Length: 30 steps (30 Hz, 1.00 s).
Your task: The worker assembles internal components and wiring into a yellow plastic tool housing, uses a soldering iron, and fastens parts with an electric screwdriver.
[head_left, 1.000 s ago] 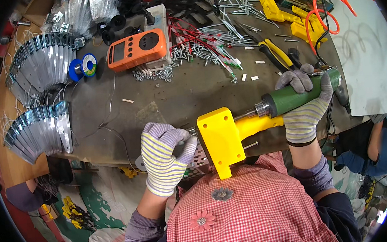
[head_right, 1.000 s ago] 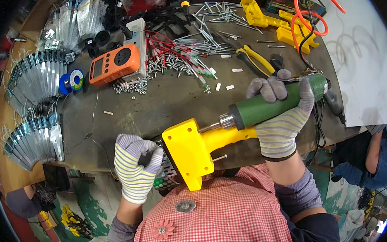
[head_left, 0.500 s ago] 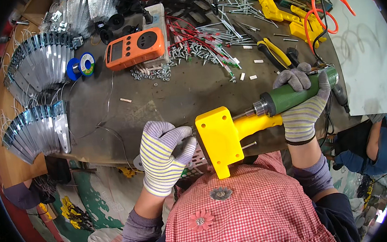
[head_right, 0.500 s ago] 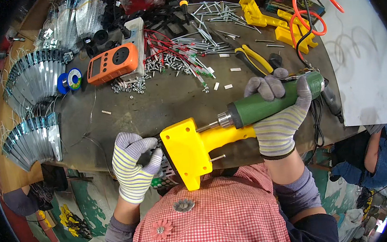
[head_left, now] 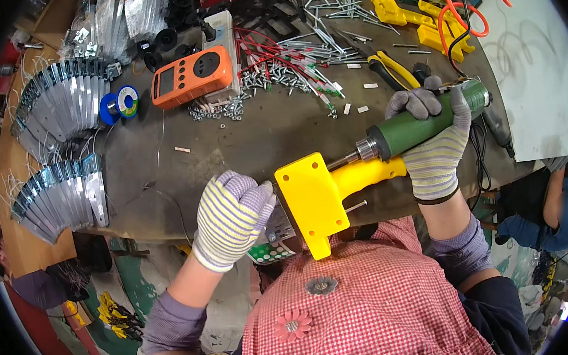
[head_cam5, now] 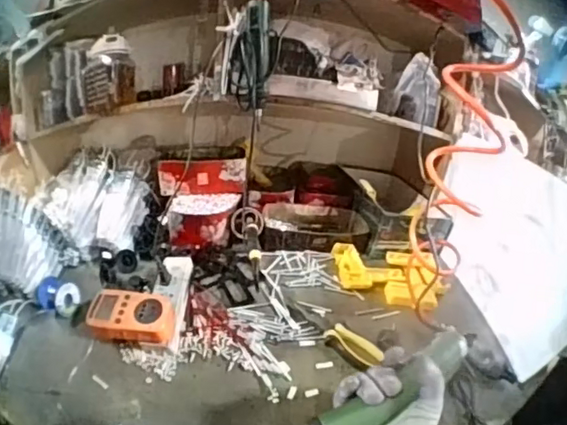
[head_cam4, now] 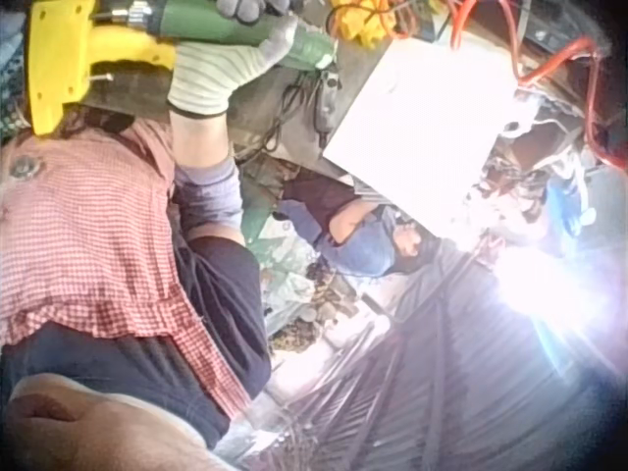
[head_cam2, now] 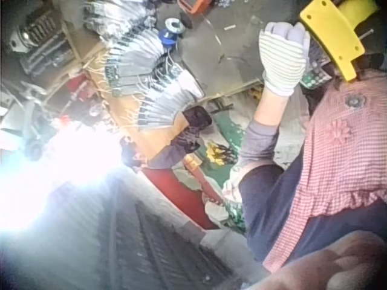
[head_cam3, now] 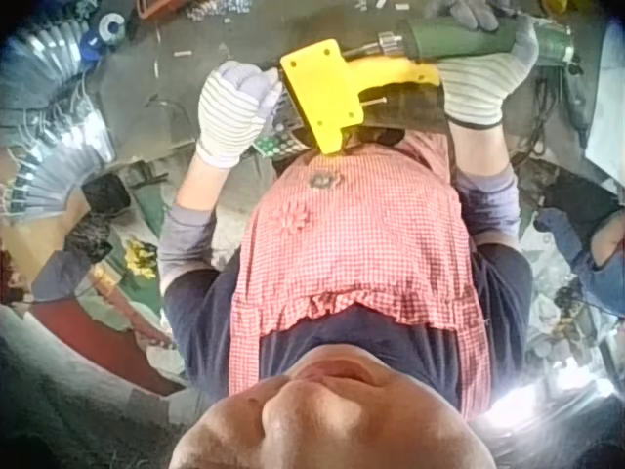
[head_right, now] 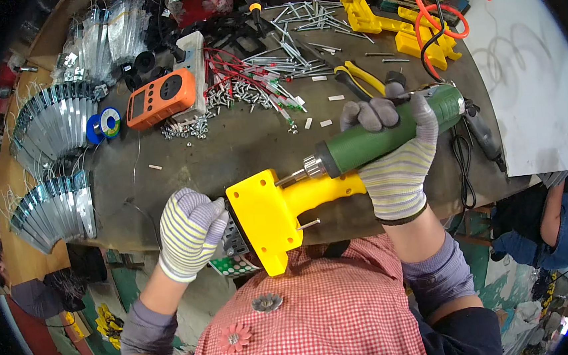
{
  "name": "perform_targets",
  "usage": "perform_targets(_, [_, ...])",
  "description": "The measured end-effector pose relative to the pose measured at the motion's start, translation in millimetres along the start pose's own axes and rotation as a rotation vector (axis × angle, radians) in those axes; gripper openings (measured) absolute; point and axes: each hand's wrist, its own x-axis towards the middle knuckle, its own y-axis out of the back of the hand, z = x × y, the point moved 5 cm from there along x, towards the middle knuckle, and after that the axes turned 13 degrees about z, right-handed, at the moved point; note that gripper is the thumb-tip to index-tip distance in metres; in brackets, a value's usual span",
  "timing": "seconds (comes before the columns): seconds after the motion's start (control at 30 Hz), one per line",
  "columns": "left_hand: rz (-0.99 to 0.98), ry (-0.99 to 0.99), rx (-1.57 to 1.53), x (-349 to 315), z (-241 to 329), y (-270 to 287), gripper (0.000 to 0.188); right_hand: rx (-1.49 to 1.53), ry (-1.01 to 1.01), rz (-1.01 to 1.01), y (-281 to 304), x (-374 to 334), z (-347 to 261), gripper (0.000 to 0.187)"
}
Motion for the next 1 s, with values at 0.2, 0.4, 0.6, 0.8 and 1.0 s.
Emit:
perform_targets(0.2, [0.028, -0.032, -0.043, -5, -1, -2, 0.018, -0.036, 0.011, -0.035, -1, -4, 3, 0.021])
perform_targets(0.4, [0.082, -0.029, -0.066, -2, 3, -2, 0.027, -0.119, 0.077, -0.022, -4, -3, 1, 0.022])
perform_targets(0.6, [0.045, 0.013, -0.033, -8, 0, 0, 0.023, -0.014, 0.162, -0.106, 2, -33, -39, 0.03])
perform_targets(0.8, [0.089, 0.018, -0.009, -9, -1, 0, 0.022, -0.132, 0.217, -0.025, 21, -63, -48, 0.027])
perform_targets(1.0, [0.116, -0.004, -0.052, -6, 2, 0, 0.026, -0.096, 0.253, 0.058, 33, -64, -55, 0.028])
